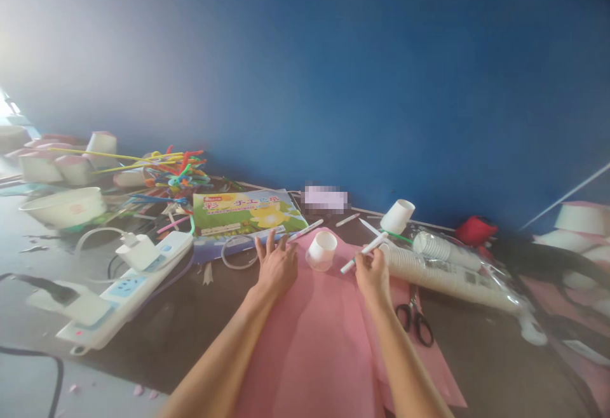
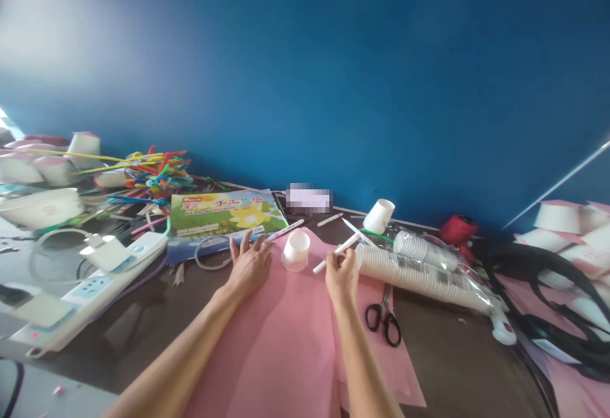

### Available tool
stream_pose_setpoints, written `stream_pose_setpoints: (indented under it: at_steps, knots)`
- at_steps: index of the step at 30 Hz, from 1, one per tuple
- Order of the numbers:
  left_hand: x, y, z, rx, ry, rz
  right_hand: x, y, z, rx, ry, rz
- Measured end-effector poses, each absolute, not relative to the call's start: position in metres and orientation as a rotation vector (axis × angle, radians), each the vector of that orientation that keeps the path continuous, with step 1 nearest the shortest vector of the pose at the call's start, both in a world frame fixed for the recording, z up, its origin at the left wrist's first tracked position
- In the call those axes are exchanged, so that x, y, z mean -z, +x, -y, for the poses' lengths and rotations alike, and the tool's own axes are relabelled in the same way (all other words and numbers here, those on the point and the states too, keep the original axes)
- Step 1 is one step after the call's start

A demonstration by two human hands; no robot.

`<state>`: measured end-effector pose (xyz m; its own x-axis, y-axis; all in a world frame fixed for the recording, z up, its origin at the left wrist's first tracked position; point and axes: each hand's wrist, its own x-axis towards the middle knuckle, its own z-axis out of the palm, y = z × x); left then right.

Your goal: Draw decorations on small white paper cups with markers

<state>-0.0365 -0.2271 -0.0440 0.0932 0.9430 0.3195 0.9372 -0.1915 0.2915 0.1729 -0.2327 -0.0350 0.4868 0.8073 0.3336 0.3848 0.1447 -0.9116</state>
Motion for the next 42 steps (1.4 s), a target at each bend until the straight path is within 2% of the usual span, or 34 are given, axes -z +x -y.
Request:
stream_pose_setpoints:
  at_steps: [10, 19, 22, 25, 28, 30, 32, 35, 38, 42]
  knots:
    - [0.041, -0.041, 0.226, -0.878, 2.261, -2.019, 0.042, 0.171, 0.233, -0.413, -1.593, 1.304]
    - [0.035, -0.045, 0.228, -0.793, 2.250, -2.106, 0.055, 0.168, 0.230, -0.242, -1.520, 1.392]
    - [0.032, -0.044, 0.225, -0.962, 2.109, -2.082, 0.047, 0.166, 0.233, -0.175, -1.496, 1.349]
    - [0.023, -0.046, 0.220, -1.281, 1.707, -1.980, 0.032, 0.164, 0.240, -0.181, -1.427, 1.242]
    - [0.012, -0.046, 0.219, -1.675, 1.277, -1.586, 0.018, 0.161, 0.249, -0.314, -1.326, 1.143]
    - [0.004, -0.041, 0.223, -1.770, 1.177, -1.204, 0.012, 0.159, 0.255, -0.497, -1.230, 1.130]
    - [-0.002, -0.034, 0.232, -1.683, 1.214, -0.987, 0.007, 0.156, 0.260, -0.703, -1.064, 1.160]
    - [-0.007, -0.023, 0.245, -1.398, 1.382, -0.928, 0.005, 0.154, 0.265, -0.895, -0.888, 1.140]
    - [-0.005, -0.018, 0.252, -1.151, 1.501, -0.877, 0.006, 0.154, 0.265, -0.967, -0.907, 0.995]
    - [0.001, -0.016, 0.254, -1.005, 1.776, -0.893, 0.010, 0.155, 0.260, -1.014, -0.909, 0.985]
